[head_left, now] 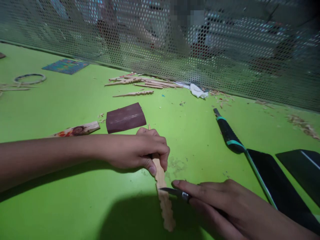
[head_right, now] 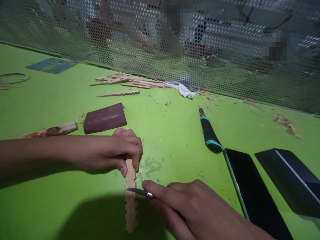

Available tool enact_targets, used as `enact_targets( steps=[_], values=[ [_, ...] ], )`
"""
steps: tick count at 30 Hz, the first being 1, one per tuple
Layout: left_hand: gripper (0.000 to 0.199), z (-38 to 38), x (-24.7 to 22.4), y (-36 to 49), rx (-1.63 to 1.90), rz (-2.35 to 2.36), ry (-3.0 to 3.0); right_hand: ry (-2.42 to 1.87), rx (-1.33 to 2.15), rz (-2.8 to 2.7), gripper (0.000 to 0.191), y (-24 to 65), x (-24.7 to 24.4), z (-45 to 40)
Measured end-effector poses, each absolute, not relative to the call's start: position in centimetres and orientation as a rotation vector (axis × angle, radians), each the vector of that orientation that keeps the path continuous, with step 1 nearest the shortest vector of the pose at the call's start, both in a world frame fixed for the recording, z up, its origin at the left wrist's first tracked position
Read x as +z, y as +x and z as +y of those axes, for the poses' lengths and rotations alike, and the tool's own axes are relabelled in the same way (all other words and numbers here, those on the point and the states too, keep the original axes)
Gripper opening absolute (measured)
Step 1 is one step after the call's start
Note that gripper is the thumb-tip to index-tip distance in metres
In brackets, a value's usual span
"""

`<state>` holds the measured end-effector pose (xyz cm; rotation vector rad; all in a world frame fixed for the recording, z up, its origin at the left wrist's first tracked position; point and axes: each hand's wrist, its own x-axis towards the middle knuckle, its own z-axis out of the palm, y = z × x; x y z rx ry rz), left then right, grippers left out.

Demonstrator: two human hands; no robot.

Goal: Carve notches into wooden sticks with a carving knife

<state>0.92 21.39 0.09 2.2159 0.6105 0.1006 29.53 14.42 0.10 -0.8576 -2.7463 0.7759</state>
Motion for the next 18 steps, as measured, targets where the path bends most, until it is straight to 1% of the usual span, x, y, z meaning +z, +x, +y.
enact_targets(
  steps=[6, 11, 14, 18],
  values=[
    [0.003, 21.4, 0.0, 0.9, 0.084, 0.61, 2.22, -0.818, 0.803, -2.727, 0.042, 29.3, 0.4, 14.7],
    [0.003, 21.5, -0.1, 0.9, 0.104, 0.591, 2.215, -1.061, 0.932, -2.562, 0.038, 29.8, 0.4, 15.4],
    [0.005, 21.5, -0.1, 0.8, 0.118, 0.586, 2.213, -1.179, 0.964, -2.489, 0.041, 30.2, 0.2, 15.7],
    [0.006, 21.5, -0.1, 0.8, 0.116, 0.586, 2.215, -1.218, 1.008, -2.439, 0.044, 30.2, 0.2, 15.8]
  ],
)
